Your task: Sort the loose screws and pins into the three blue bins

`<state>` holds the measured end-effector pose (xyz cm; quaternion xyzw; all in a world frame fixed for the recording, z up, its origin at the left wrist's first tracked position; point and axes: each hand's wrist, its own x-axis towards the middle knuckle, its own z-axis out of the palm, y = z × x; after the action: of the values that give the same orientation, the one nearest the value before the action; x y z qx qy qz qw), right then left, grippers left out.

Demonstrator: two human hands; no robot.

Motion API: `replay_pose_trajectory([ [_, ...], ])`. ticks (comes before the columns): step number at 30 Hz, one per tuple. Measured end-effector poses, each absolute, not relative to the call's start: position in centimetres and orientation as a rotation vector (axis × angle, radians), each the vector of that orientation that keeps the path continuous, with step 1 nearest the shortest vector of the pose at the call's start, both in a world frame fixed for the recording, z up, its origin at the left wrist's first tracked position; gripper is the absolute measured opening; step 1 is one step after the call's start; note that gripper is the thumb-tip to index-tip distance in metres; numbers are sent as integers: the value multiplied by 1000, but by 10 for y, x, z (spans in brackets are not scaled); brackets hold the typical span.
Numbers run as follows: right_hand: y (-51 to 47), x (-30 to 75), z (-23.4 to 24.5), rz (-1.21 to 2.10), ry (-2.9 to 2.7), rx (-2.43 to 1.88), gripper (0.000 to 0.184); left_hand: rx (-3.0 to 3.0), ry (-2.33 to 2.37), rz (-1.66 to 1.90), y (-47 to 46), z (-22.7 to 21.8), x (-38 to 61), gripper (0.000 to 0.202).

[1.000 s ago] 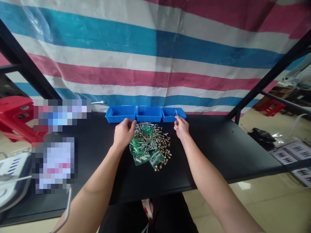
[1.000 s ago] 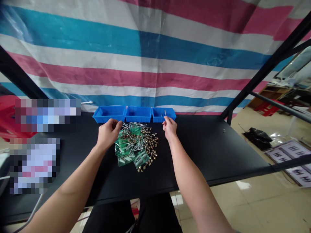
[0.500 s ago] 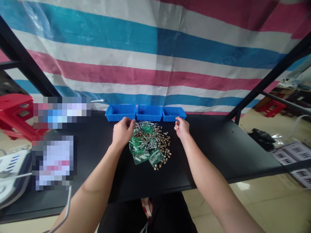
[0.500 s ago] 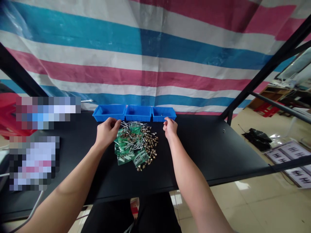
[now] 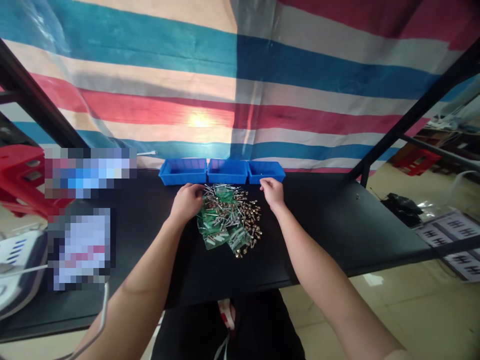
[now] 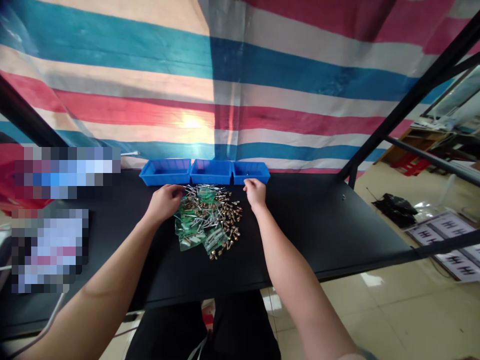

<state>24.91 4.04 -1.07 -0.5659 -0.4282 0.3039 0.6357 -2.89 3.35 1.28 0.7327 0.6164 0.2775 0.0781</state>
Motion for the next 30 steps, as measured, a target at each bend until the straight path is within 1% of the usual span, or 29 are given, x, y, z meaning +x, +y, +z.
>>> replay_pose_trajectory([
  [4,36,241,-17,402,-1513,-1364,16,2326,1729,826,38,5,-30,41],
  [6,33,235,-18,313,-1730,-1384,18,2354,1664,821,42,1,-31,43],
  [9,31,229,-18,224,-1914,-1367,16,2341,1615,769,46,-4,-32,44],
  [13,31,226,-19,208,-1979,-1347,11,2270,1675,637,47,-1,-29,46],
  [16,31,225,-21,202,-1974,-1350,7,2248,1707,601,44,3,-28,46],
  [22,32,223,-23,207,-1985,-1327,14,2254,1679,672,46,3,-30,43],
  [26,31,222,-21,196,-1983,-1329,16,2199,1707,706,48,2,-31,38],
  [30,31,222,-19,213,-1898,-1390,16,2167,1802,702,49,2,-33,38],
])
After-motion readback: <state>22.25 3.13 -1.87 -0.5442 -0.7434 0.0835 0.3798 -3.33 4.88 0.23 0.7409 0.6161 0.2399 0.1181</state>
